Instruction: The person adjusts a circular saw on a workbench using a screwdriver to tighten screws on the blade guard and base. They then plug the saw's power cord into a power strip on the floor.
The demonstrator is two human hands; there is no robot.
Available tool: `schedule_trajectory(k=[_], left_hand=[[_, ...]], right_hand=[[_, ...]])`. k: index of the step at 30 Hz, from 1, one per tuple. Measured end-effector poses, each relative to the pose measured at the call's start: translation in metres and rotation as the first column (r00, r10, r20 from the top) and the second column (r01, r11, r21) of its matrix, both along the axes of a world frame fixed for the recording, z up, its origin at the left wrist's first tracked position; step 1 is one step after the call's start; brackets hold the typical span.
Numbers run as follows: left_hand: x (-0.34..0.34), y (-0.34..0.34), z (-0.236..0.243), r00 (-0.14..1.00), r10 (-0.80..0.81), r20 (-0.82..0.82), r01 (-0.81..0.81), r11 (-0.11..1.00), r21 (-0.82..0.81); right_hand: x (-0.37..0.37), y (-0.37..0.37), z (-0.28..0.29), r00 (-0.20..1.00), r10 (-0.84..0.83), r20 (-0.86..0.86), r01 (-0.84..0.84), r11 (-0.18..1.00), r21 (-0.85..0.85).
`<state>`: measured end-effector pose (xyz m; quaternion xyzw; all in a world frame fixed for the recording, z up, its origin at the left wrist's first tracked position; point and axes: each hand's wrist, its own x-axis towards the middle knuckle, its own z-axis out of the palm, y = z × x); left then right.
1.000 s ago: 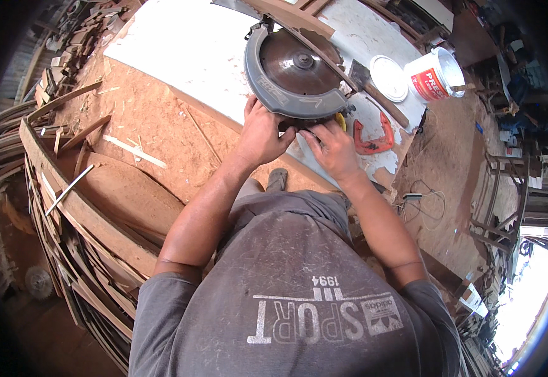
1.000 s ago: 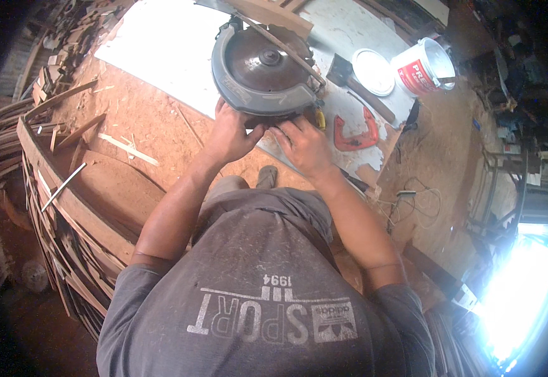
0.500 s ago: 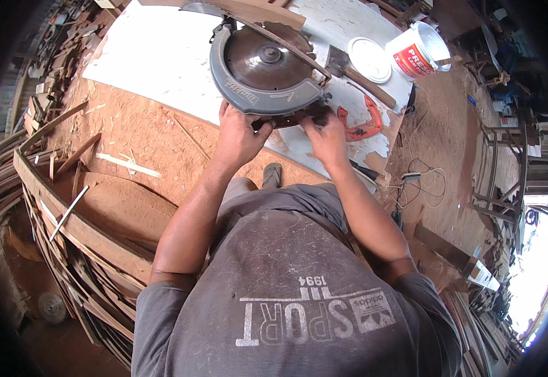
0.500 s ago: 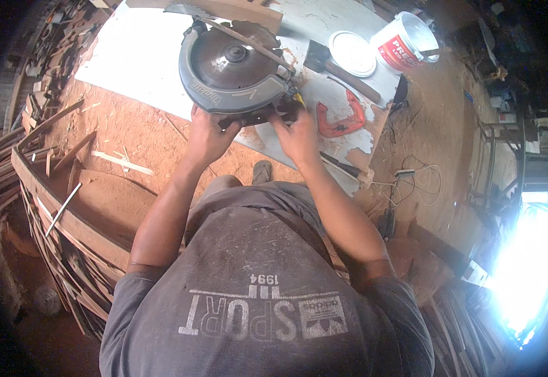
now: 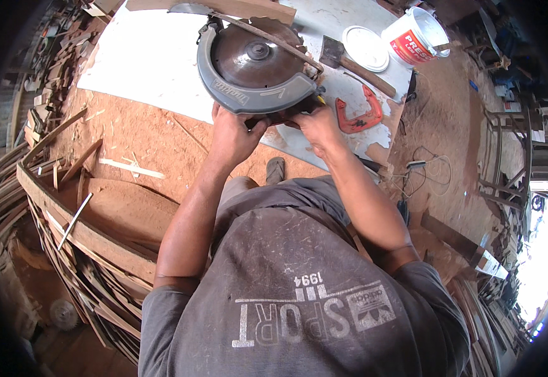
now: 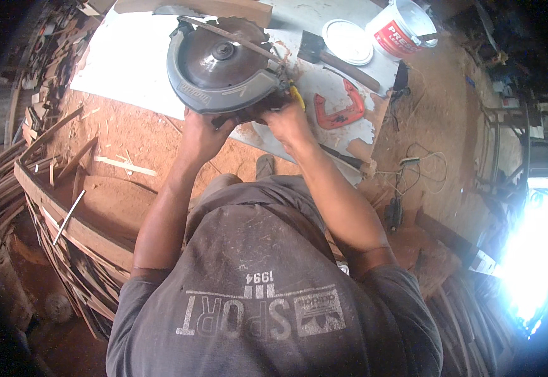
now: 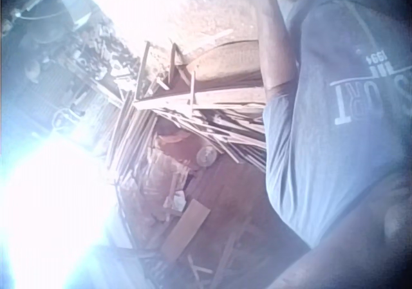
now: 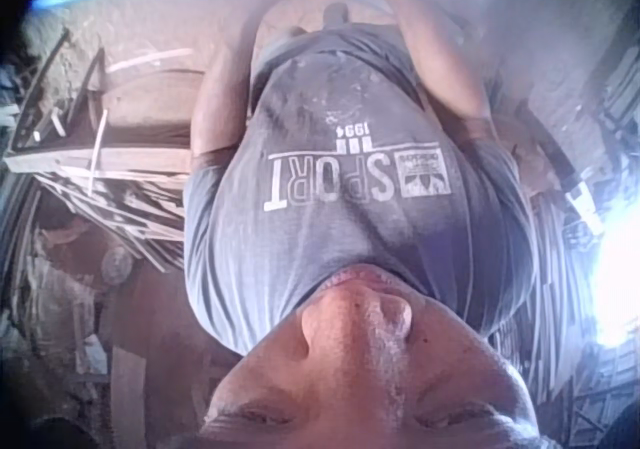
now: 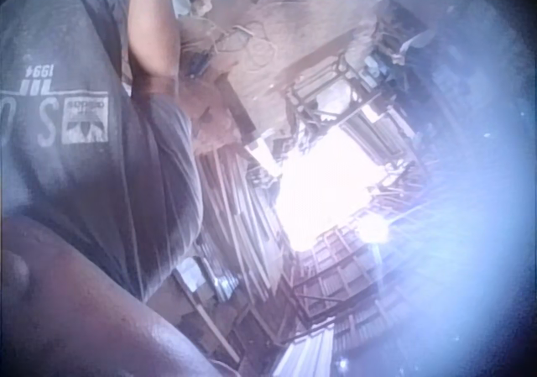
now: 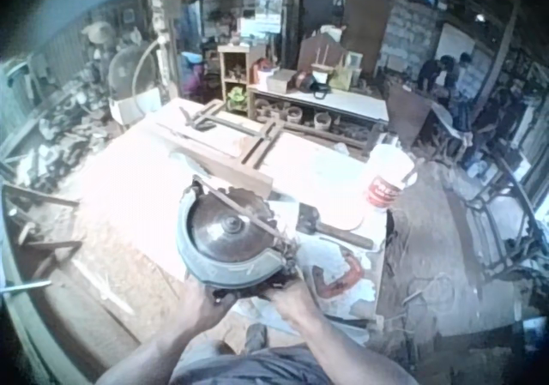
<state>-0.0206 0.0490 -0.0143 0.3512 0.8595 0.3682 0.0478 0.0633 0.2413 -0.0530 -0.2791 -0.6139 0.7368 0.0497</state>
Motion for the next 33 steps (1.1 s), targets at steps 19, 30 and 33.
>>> schedule_trajectory(k=[19,30,33], left_hand=[[0.007,-0.016,-0.021,0.938,-0.074,-0.338,0.134,0.978,0.158],[0.022,-0.006,-0.022,0.925,0.044,-0.377,0.014,0.989,0.149],[0.023,-0.004,-0.024,0.925,0.066,-0.374,-0.007,0.988,0.157]], right_hand=[[-0.001,-0.009,-0.013,0.995,-0.053,-0.079,0.049,0.997,-0.052],[0.005,-0.013,0.009,0.992,-0.024,-0.125,0.012,0.995,-0.100],[0.005,-0.013,0.008,0.992,-0.029,-0.123,0.014,0.993,-0.120]])
